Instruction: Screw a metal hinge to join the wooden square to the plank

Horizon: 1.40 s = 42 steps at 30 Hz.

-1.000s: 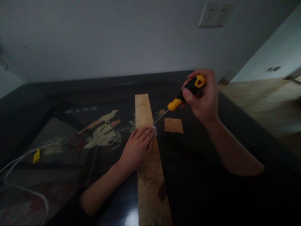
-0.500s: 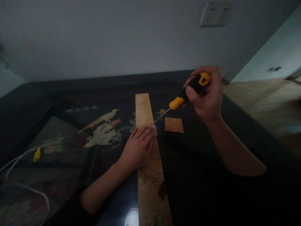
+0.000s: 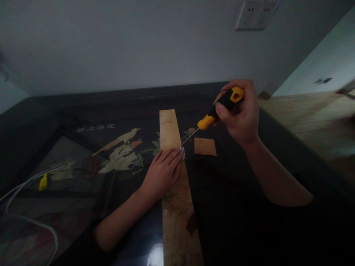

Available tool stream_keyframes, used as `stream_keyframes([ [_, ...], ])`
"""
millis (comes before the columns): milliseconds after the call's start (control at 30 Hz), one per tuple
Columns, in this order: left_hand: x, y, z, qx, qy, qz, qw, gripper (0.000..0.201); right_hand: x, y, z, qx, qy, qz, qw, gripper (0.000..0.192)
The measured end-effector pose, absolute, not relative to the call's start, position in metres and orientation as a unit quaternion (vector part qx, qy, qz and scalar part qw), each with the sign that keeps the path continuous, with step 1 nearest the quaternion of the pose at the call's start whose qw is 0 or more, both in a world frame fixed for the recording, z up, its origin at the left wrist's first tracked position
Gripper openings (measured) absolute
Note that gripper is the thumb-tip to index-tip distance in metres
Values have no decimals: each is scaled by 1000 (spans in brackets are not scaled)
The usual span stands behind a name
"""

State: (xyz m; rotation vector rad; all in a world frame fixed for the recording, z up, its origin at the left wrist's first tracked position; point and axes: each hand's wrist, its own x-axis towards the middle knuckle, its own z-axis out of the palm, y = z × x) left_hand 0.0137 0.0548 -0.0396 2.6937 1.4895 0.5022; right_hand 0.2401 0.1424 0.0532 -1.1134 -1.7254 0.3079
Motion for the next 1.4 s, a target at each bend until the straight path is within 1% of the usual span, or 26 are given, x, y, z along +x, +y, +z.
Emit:
stream_keyframes([
  [167,14,54,-39,864,477,162,13,40,240,142,54,-425,-737,119,512,45],
  [400,13,54,-39,863,480,157,13,40,238,142,60,-324,-791,77,514,40],
  [500,13,55,-39,864,479,157,12,40,232,141,72,-311,-819,85,475,38],
  [633,14,55,-39,863,479,157,13,40,218,139,98,-294,-867,100,389,35],
  [733,14,55,-39,863,480,160,16,41,206,137,115,-269,-895,95,343,31],
  [900,14,55,-40,861,481,164,22,40,198,137,130,-260,-924,90,268,33],
  [1100,14,55,-39,859,483,165,23,41,194,138,139,-260,-936,45,234,39],
  [1233,14,55,-39,860,484,162,24,41,185,137,139,-323,-921,9,216,42],
  [1333,14,55,-40,859,485,161,24,41,181,138,141,-348,-915,1,204,40],
  [1400,14,55,-41,859,485,162,23,41,183,140,144,-338,-923,21,180,35],
])
